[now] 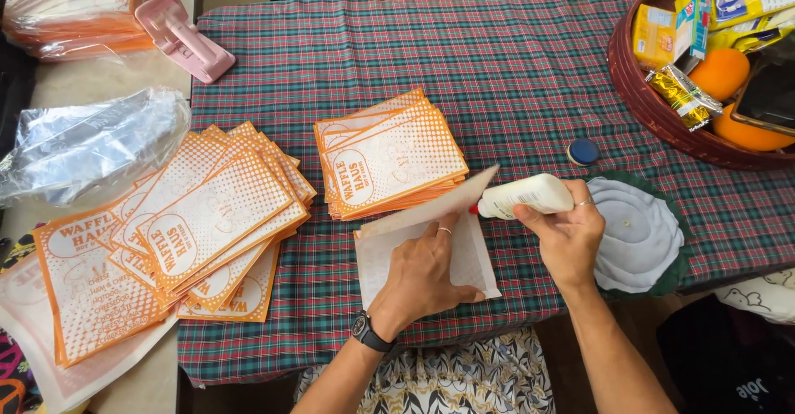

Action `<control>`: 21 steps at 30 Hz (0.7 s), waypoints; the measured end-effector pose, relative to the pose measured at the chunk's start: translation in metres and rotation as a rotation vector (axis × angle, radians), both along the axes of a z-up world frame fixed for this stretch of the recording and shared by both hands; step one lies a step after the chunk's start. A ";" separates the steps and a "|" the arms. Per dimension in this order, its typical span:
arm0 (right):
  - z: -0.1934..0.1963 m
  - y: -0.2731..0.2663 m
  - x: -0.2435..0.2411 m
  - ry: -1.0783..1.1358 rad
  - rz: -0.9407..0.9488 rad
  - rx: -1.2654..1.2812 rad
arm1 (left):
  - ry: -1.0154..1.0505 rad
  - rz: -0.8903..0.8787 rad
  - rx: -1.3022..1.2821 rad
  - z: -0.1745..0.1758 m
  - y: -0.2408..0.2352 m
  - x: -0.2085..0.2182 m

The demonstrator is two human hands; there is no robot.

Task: Applying glue to the edges of paper bags and folding them to complete the assembly.

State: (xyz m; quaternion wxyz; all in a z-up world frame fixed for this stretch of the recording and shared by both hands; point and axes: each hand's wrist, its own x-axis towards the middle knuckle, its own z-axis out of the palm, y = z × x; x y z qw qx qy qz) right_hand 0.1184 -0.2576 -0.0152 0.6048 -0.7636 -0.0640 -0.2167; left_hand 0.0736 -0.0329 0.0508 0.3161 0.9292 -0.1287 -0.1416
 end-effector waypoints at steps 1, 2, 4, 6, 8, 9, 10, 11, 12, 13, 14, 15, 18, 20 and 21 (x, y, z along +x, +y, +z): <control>0.000 -0.003 -0.005 0.002 0.002 0.000 | 0.002 0.002 0.000 0.000 0.001 0.000; 0.001 -0.006 -0.011 0.032 0.010 0.001 | 0.004 -0.005 -0.005 0.000 0.001 0.000; 0.002 -0.015 -0.024 0.065 0.016 -0.001 | 0.010 -0.014 -0.013 -0.002 0.001 0.001; 0.003 -0.024 -0.040 0.141 0.013 -0.017 | 0.002 -0.011 0.019 -0.006 0.000 0.002; 0.010 -0.023 -0.051 0.145 0.003 -0.048 | 0.003 -0.015 0.017 -0.004 0.000 0.002; 0.013 -0.022 -0.056 0.146 -0.006 -0.077 | 0.001 -0.016 0.018 -0.003 0.000 0.002; 0.011 -0.021 -0.050 0.146 -0.008 -0.076 | 0.001 -0.019 0.020 -0.003 0.000 0.002; 0.009 -0.020 -0.044 0.108 -0.009 -0.096 | -0.002 -0.020 0.023 -0.002 -0.001 0.002; 0.007 -0.020 -0.037 0.068 -0.010 -0.116 | -0.007 -0.021 0.027 -0.001 -0.001 0.003; 0.008 -0.018 -0.032 0.067 -0.013 -0.114 | -0.008 -0.024 0.030 0.001 -0.001 0.002; 0.009 -0.015 -0.026 0.061 0.018 -0.060 | 0.002 -0.022 0.016 0.004 -0.001 0.002; 0.009 -0.012 -0.020 0.056 0.048 -0.006 | 0.013 -0.020 0.002 0.006 0.000 0.002; 0.012 -0.017 -0.027 0.080 0.059 -0.019 | 0.008 -0.018 -0.003 -0.001 0.000 0.001; 0.008 -0.027 -0.042 0.123 0.063 -0.012 | 0.007 -0.020 -0.001 -0.002 0.001 0.002; 0.007 -0.033 -0.051 0.162 0.066 -0.005 | 0.003 -0.024 0.002 -0.002 0.000 0.002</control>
